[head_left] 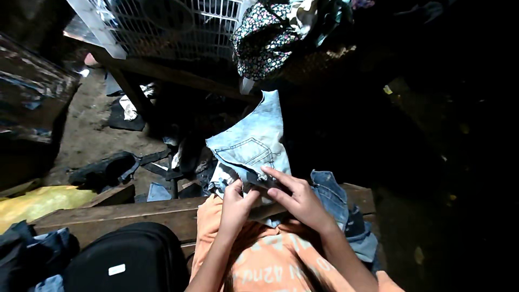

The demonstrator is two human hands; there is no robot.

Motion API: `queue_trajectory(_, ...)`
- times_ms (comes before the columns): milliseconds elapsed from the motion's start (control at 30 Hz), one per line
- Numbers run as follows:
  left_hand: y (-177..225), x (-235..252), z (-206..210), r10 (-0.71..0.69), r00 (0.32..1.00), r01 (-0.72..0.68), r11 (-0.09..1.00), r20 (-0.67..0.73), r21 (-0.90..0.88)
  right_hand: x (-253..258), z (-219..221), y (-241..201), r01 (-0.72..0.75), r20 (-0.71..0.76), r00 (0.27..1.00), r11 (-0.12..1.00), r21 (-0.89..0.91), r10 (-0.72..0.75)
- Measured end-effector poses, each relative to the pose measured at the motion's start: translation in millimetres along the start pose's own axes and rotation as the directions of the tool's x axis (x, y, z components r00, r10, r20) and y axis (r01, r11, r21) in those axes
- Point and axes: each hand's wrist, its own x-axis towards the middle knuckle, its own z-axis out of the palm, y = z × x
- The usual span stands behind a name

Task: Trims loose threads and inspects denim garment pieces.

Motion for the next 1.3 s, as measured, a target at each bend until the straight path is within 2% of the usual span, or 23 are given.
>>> queue_trajectory(67, -1, -1, 0, 0.017, 1.000, -0.018, 1.000, 0.018, 0.019, -3, 6, 2, 0.025, -0.088, 0.995, 0.990, -0.139, -0.038)
queue_trajectory(133, -3, -2, 1, 0.041, 0.999, -0.043, 0.997, 0.030, 0.057, -3, 12, 4, 0.041, -0.164, 0.984, 0.986, -0.159, -0.067)
queue_trajectory(167, -4, -3, 2, 0.053, 0.998, -0.055, 0.996, 0.034, 0.072, -2, 15, 4, 0.048, -0.188, 0.980, 0.994, -0.102, -0.066)
queue_trajectory(233, -5, -3, 0, 0.066, 0.997, -0.068, 0.995, 0.042, 0.067, 0, 15, 2, 0.030, -0.165, 0.986, 0.979, 0.204, 0.004)
queue_trajectory(267, -5, -3, 0, 0.059, 0.998, -0.061, 0.997, 0.037, 0.056, 2, 13, -1, -0.011, -0.128, 0.990, 0.925, 0.379, 0.064)
queue_trajectory(333, -1, -4, 1, 0.043, 0.999, -0.043, 0.998, 0.015, 0.036, 4, 8, -5, -0.087, -0.024, 0.993, 0.845, 0.528, 0.117)
queue_trajectory(400, 2, -4, 2, 0.052, 0.999, -0.051, 0.998, -0.006, 0.043, 3, 3, -3, -0.072, 0.043, 0.997, 0.868, 0.491, 0.058)
queue_trajectory(467, 2, -4, 3, 0.069, 0.998, -0.068, 0.993, -0.006, 0.100, 1, -1, -1, -0.018, 0.074, 0.997, 0.939, 0.344, -0.008)
queue_trajectory(567, 1, -4, 2, 0.050, 0.999, -0.049, 0.989, 0.001, 0.142, -5, -1, 0, 0.030, 0.023, 0.999, 1.000, -0.005, -0.029)
queue_trajectory(633, -1, -4, 1, 0.074, 0.997, -0.077, 0.982, 0.025, 0.170, -7, 3, 1, 0.037, -0.055, 0.998, 0.993, -0.116, -0.044)
queue_trajectory(700, -2, -5, 0, 0.103, 0.994, -0.110, 0.976, 0.046, 0.189, -6, 6, 2, 0.034, -0.097, 0.995, 0.999, -0.039, -0.038)
queue_trajectory(733, -3, -4, 0, 0.113, 0.992, -0.120, 0.976, 0.053, 0.181, -5, 6, 2, 0.021, -0.078, 0.997, 0.994, 0.103, -0.013)
queue_trajectory(800, -2, -4, -1, 0.104, 0.993, -0.110, 0.987, 0.060, 0.113, -3, 6, -1, -0.062, -0.016, 0.997, 0.885, 0.461, 0.078)
queue_trajectory(867, 0, -5, -3, 0.081, 0.996, -0.082, 0.996, 0.046, 0.031, -2, 3, -3, -0.136, 0.062, 0.990, 0.803, 0.580, 0.123)
queue_trajectory(1000, 4, -8, -10, 0.086, 0.996, -0.086, 0.996, 0.011, -0.024, -5, -1, -3, -0.016, 0.079, 0.997, 0.928, 0.372, -0.014)
queue_trajectory(1067, 4, -10, -13, 0.093, 0.996, -0.093, 0.996, 0.017, -0.012, -5, -2, -4, 0.017, 0.100, 0.994, 0.955, 0.297, -0.048)
queue_trajectory(1167, -1, -11, -15, 0.126, 0.991, -0.128, 0.991, 0.052, 0.044, -1, -2, -4, -0.009, 0.144, 0.989, 0.949, 0.317, -0.039)
queue_trajectory(1300, 1, -12, -16, 0.132, 0.989, -0.137, 0.989, 0.072, 0.059, 0, 1, -5, -0.042, 0.084, 0.996, 0.911, 0.410, 0.008)
